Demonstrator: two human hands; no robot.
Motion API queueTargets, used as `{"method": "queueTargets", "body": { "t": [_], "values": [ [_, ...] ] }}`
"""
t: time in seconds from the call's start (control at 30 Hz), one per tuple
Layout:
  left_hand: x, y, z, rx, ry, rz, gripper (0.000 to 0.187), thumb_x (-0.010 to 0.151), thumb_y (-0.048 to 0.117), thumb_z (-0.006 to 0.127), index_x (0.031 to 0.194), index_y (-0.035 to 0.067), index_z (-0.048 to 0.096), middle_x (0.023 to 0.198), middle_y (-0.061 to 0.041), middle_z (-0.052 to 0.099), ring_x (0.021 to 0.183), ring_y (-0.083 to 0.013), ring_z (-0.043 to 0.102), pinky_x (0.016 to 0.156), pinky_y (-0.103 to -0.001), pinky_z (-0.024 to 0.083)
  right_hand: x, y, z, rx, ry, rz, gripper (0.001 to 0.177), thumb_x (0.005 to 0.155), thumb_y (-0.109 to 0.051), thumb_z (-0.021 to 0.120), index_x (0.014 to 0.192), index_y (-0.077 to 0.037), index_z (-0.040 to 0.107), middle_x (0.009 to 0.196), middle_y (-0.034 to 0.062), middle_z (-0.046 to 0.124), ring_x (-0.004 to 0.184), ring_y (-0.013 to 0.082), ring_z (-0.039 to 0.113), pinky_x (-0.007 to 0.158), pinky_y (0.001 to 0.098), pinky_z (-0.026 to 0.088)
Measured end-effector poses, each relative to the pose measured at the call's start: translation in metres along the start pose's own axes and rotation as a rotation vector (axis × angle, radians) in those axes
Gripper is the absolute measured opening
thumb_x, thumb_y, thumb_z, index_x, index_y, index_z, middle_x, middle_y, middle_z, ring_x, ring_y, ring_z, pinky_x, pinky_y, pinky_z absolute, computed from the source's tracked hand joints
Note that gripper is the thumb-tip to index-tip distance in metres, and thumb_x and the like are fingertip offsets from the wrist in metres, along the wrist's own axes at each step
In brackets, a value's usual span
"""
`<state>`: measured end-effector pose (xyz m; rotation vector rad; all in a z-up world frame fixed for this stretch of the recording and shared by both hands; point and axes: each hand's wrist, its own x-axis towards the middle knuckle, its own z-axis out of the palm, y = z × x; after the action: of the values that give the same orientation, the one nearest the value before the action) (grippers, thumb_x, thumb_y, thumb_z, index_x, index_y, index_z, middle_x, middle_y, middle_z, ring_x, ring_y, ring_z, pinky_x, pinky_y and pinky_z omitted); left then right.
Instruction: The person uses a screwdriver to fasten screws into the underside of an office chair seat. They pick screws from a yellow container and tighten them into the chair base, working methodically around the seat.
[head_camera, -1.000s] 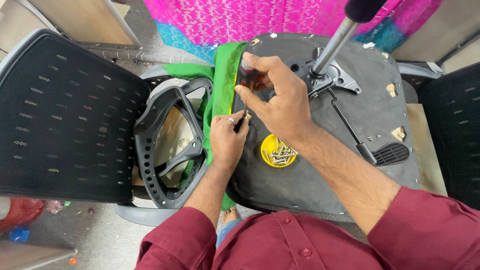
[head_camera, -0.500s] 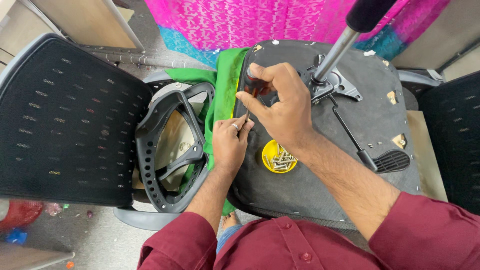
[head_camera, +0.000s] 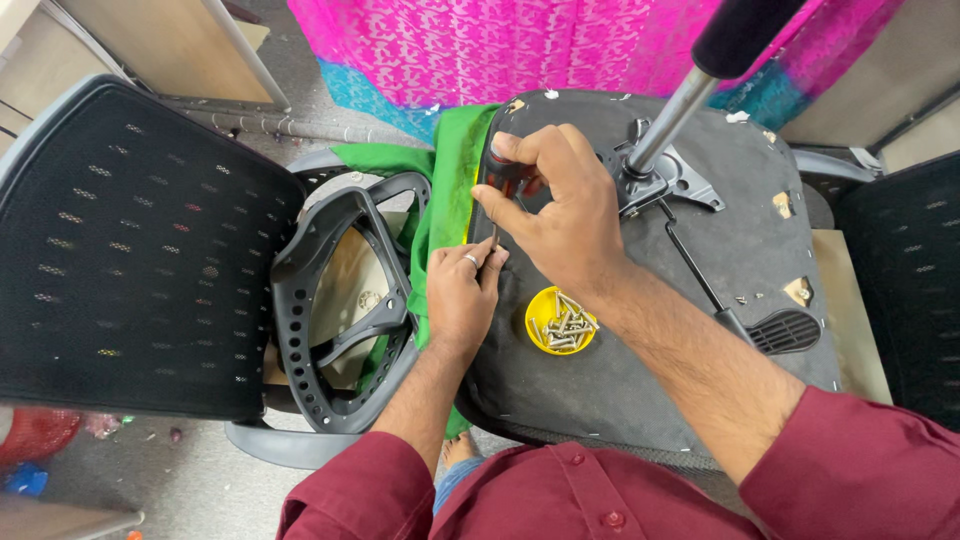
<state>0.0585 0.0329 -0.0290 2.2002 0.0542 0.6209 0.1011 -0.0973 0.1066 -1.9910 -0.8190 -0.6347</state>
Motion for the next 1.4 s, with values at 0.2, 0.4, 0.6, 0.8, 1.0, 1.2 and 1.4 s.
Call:
{"method": "queueTargets", "body": {
  "t": [0.2,0.4,0.6,0.8,1.0,1.2,1.4],
  "values": [
    [0.0001,0.0016,-0.0001,0.017,-0.002,-0.057,0.025,0.091,0.025,0.077,0.106,0.006,0.077,0.096,-0.007,0.076,0.097,-0.0263,0.064,0.088,-0.037,0.053,0.0037,-0.0007,-0.0019,0.093,0.003,-0.117,0.041,0.089,-0.004,0.084,0.122,-0.002,0.06,0.11,0.0092,0.068,0.096,0.0205,0.071,0.083,0.0316,0.059],
    [-0.0001,0.0014,0.0003,0.021,0.001,-0.033,0.022,0.091,0.024,0.077,0.105,0.007,0.079,0.094,-0.007,0.076,0.095,-0.0271,0.064,0.086,-0.038,0.053,0.0025,-0.0015,-0.0002,-0.005,-0.015,0.001,0.04,0.088,-0.011,0.093,0.113,-0.005,0.063,0.099,0.008,0.064,0.085,0.0189,0.068,0.075,0.0288,0.057],
    [-0.0005,0.0004,0.0006,0.03,0.024,-0.004,0.023,0.091,0.023,0.076,0.105,0.006,0.077,0.095,-0.007,0.076,0.096,-0.0269,0.064,0.087,-0.038,0.053,0.0013,-0.0007,-0.0011,0.064,-0.024,-0.125,0.039,0.091,-0.002,0.084,0.121,-0.002,0.06,0.108,0.0091,0.066,0.098,0.0204,0.071,0.085,0.0295,0.059],
    [-0.0012,0.0025,-0.0002,0.026,0.004,-0.048,0.021,0.091,0.024,0.077,0.104,0.008,0.079,0.092,-0.007,0.076,0.095,-0.026,0.064,0.085,-0.037,0.053,-0.0012,-0.0005,0.0013,0.143,-0.02,0.031,0.038,0.091,-0.005,0.086,0.118,-0.004,0.06,0.106,0.006,0.068,0.092,0.0155,0.073,0.082,0.0277,0.061],
    [-0.0007,0.0041,-0.0009,0.016,0.003,-0.046,0.02,0.091,0.023,0.076,0.105,0.008,0.078,0.092,-0.007,0.076,0.095,-0.0257,0.064,0.086,-0.037,0.053,0.0028,0.0005,-0.0034,0.027,-0.017,-0.05,0.04,0.088,-0.01,0.092,0.114,-0.005,0.062,0.102,0.0079,0.065,0.089,0.0181,0.069,0.077,0.0279,0.058],
    [0.0001,0.004,-0.0017,0.022,-0.001,-0.037,0.02,0.091,0.023,0.076,0.106,0.008,0.078,0.093,-0.007,0.076,0.096,-0.0274,0.063,0.087,-0.039,0.052,0.0009,0.0003,-0.0015,0.165,-0.054,-0.036,0.036,0.093,-0.002,0.081,0.122,-0.002,0.06,0.11,0.006,0.069,0.095,0.0162,0.074,0.086,0.0296,0.062],
    [-0.0004,0.0033,-0.0003,0.021,0.011,-0.018,0.017,0.091,0.021,0.075,0.103,0.009,0.079,0.093,-0.007,0.076,0.095,-0.0278,0.063,0.088,-0.039,0.052,0.0015,0.0032,-0.0024,0.074,-0.04,-0.047,0.036,0.09,-0.008,0.091,0.113,-0.004,0.063,0.101,0.0075,0.063,0.087,0.0161,0.071,0.076,0.0273,0.061]
  ]
}}
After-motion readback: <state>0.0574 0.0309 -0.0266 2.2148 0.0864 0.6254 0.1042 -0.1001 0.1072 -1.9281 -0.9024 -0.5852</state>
